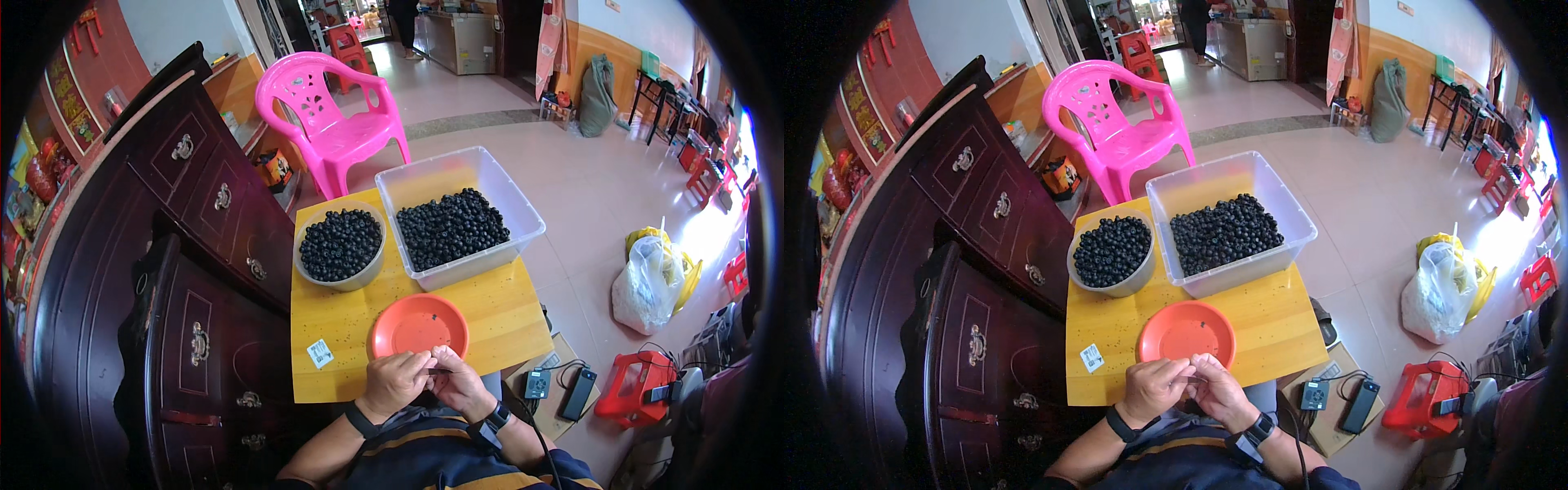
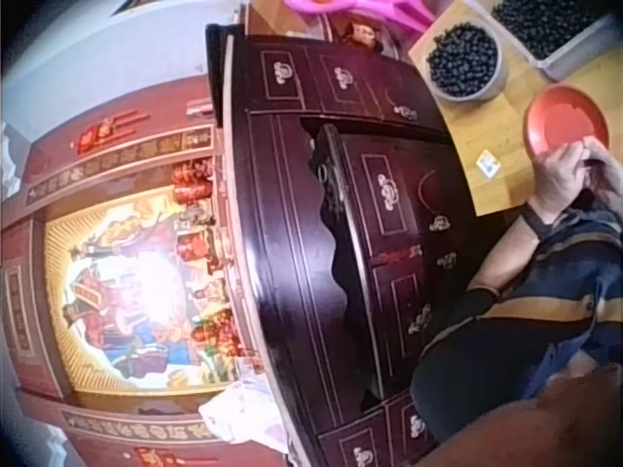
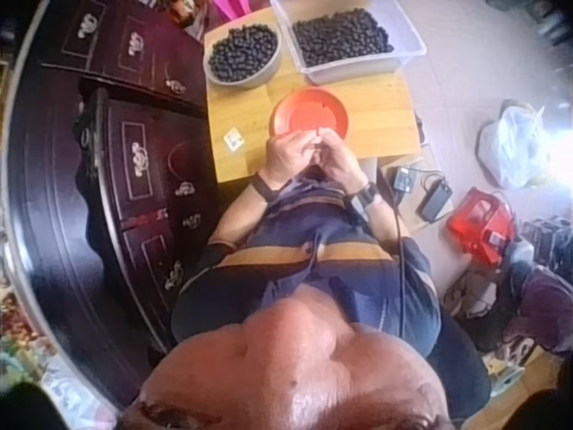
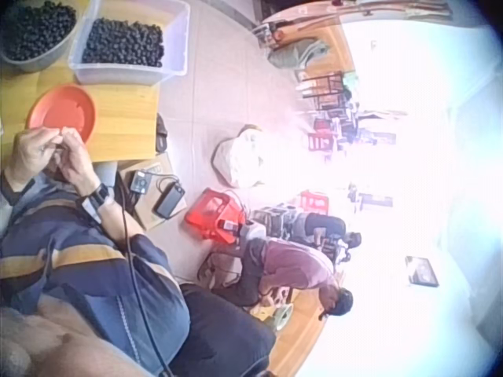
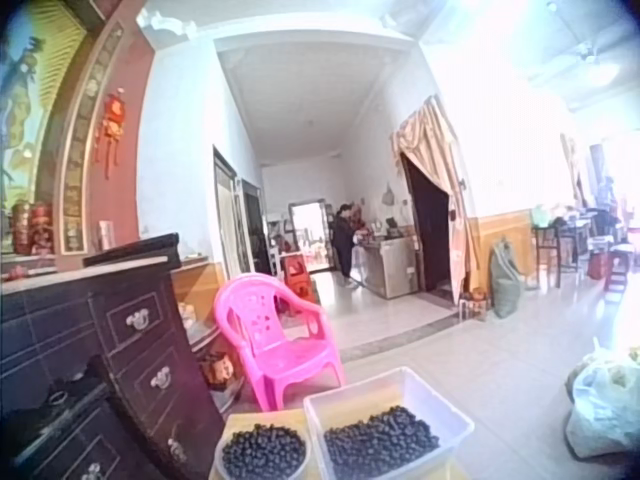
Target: Removing seeds or stems from small black fruits and placing them onto a plate.
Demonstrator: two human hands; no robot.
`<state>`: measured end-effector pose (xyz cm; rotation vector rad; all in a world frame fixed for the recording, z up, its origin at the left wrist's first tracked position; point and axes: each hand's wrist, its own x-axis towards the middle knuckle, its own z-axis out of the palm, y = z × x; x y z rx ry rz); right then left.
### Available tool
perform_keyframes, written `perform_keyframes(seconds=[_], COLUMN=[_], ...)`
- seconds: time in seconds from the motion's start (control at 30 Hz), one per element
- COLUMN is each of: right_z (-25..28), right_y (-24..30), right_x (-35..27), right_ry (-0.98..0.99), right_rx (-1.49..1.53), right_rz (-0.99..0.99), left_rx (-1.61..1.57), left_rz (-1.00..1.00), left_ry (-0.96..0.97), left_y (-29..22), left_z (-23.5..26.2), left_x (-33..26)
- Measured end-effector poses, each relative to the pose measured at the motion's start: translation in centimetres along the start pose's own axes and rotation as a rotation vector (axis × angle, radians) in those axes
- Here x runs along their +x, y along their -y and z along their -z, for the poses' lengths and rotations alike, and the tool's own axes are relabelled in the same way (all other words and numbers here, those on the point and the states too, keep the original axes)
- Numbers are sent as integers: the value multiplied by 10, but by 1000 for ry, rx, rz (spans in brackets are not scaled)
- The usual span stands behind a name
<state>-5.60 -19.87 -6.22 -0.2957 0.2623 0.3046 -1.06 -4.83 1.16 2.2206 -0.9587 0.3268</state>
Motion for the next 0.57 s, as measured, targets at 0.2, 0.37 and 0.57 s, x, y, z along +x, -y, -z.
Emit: perform_keyframes(seconds=[0.2, 0.37, 0.57], right_z=[-13, -13, 2], right_y=[2, 6, 5], right_x=[-4, -4, -3], right_ry=[-55, -68, -13], right_rx=[-97, -104, -27], right_rz=[31, 42, 36], left_rx=[-151, -162, -251], left_rz=[48, 95, 208], left_ry=[-34, 7, -8], left_y=[5, -3, 1], left_z=[-5, -2, -9], left_x=[0, 4, 3])
